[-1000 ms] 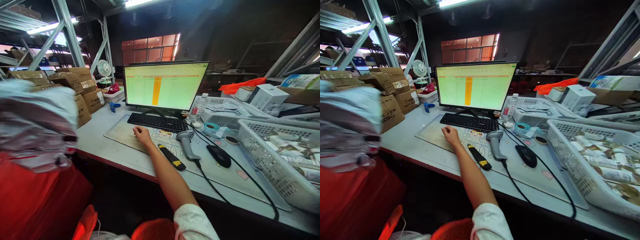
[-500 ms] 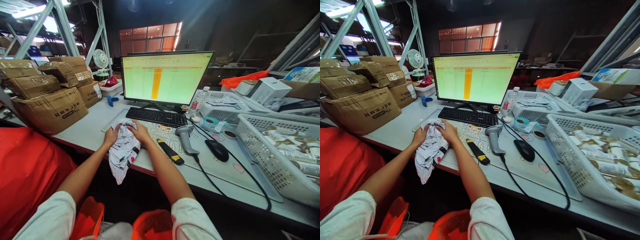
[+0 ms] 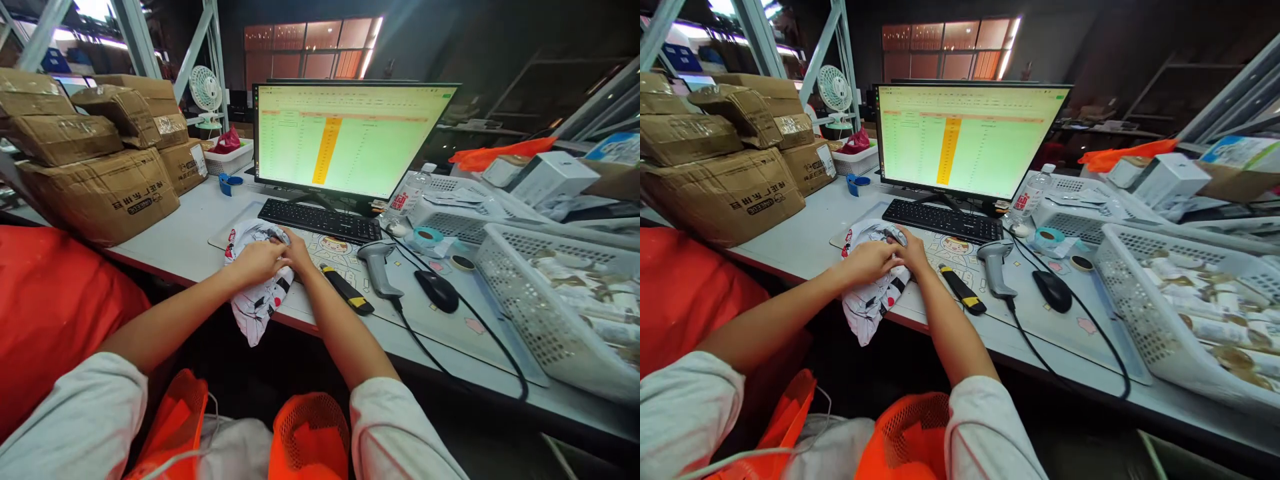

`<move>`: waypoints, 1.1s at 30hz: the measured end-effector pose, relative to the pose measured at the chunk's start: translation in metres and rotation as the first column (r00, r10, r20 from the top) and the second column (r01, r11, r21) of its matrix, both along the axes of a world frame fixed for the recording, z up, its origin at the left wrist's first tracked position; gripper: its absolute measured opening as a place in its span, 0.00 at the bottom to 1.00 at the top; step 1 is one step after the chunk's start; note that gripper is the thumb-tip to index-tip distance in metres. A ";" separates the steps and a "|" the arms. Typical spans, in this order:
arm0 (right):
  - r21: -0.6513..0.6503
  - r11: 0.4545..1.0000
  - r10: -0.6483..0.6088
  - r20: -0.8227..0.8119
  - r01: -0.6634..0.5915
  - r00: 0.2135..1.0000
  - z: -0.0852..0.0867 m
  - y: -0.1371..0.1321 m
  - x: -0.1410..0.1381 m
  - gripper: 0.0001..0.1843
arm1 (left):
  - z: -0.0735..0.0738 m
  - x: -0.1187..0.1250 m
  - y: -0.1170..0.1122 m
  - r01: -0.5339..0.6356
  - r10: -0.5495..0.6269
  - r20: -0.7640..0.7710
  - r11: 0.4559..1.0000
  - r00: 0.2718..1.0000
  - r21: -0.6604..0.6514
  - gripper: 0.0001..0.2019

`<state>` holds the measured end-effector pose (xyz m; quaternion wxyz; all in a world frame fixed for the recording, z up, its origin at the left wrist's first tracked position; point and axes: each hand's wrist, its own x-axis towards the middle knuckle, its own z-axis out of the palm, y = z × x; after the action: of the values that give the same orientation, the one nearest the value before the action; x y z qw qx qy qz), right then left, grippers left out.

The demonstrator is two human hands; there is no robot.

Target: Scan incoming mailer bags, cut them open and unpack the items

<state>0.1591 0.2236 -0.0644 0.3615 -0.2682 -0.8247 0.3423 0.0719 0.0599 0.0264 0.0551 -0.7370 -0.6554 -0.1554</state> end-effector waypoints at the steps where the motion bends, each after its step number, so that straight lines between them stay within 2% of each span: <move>1: 0.006 1.000 0.022 -0.017 -0.021 1.000 0.001 -0.002 0.000 0.28 | -0.007 -0.008 -0.004 -0.011 0.009 -0.029 0.999 1.000 -0.051 0.16; 3: 0.015 0.998 0.069 -0.055 -0.069 0.996 0.002 -0.004 0.000 0.29 | -0.024 -0.038 -0.015 -0.024 0.024 -0.013 0.998 1.000 -0.053 0.20; 6: 0.018 0.996 0.089 -0.041 -0.088 0.995 0.002 -0.005 -0.002 0.31 | -0.041 -0.093 -0.032 0.075 -0.055 0.156 0.989 0.986 -0.126 0.20; 8: 0.026 0.996 0.080 -0.003 -0.080 0.997 0.003 -0.006 -0.004 0.31 | -0.040 -0.119 -0.039 0.148 -0.086 0.258 0.962 0.962 -0.230 0.16; 10: 0.032 0.997 0.073 0.020 -0.074 0.997 0.002 -0.007 -0.006 0.32 | -0.030 -0.131 -0.038 0.184 -0.081 0.290 0.919 0.954 -0.350 0.12; 12: 0.030 0.997 0.066 0.020 -0.067 0.998 0.003 -0.009 -0.006 0.32 | -0.012 -0.127 -0.028 0.147 -0.043 0.221 0.865 0.974 -0.479 0.09; 14: 0.026 0.998 0.065 0.007 -0.065 0.998 0.003 -0.009 -0.004 0.32 | 0.007 -0.108 -0.014 0.006 0.033 0.068 0.859 0.997 -0.512 0.08; 16: 0.027 0.997 0.079 -0.013 -0.079 0.997 0.005 -0.009 -0.001 0.32 | 0.019 -0.081 -0.001 -0.151 0.139 -0.059 0.905 0.989 -0.397 0.09; 17: 0.027 0.996 0.090 -0.022 -0.090 0.996 0.005 -0.009 0.001 0.32 | 0.020 -0.066 0.003 -0.189 0.173 -0.079 0.927 0.982 -0.325 0.12; 19: 0.024 0.994 0.106 -0.040 -0.105 0.994 0.006 -0.008 0.004 0.31 | 0.007 -0.044 0.004 -0.201 0.189 -0.078 0.960 0.979 -0.195 0.17; 21: 0.016 0.994 0.112 -0.060 -0.111 0.992 0.005 -0.006 0.005 0.31 | -0.020 -0.035 -0.001 -0.128 0.125 -0.063 0.990 0.990 -0.059 0.21; 23: 0.005 0.993 0.116 -0.082 -0.116 0.990 0.003 -0.005 0.003 0.32 | -0.052 -0.038 -0.008 -0.042 0.042 0.000 0.998 0.999 0.052 0.31; 26: -0.027 0.993 0.110 -0.079 -0.112 0.991 0.003 -0.003 -0.002 0.34 | -0.088 -0.051 -0.016 -0.062 0.052 0.111 0.994 0.992 0.087 0.41; 29: -0.069 0.996 0.054 -0.019 -0.055 0.998 0.021 -0.008 -0.004 0.33 | -0.098 -0.057 -0.018 -0.094 0.076 0.167 0.991 0.983 0.099 0.45; 31: -0.049 0.998 -0.044 -0.020 0.043 0.999 0.048 -0.023 0.001 0.29 | -0.097 -0.056 -0.017 -0.098 0.072 0.201 0.987 0.977 0.126 0.45; 33: -0.002 0.994 -0.106 -0.130 0.107 0.986 0.084 -0.057 0.014 0.21 | -0.096 -0.054 -0.017 -0.102 0.066 0.227 0.983 0.972 0.152 0.45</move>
<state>0.1734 0.1668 0.0194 0.4332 -0.2881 -0.7847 0.3370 0.0178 0.0429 -0.0699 0.0484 -0.6796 -0.6734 -0.2870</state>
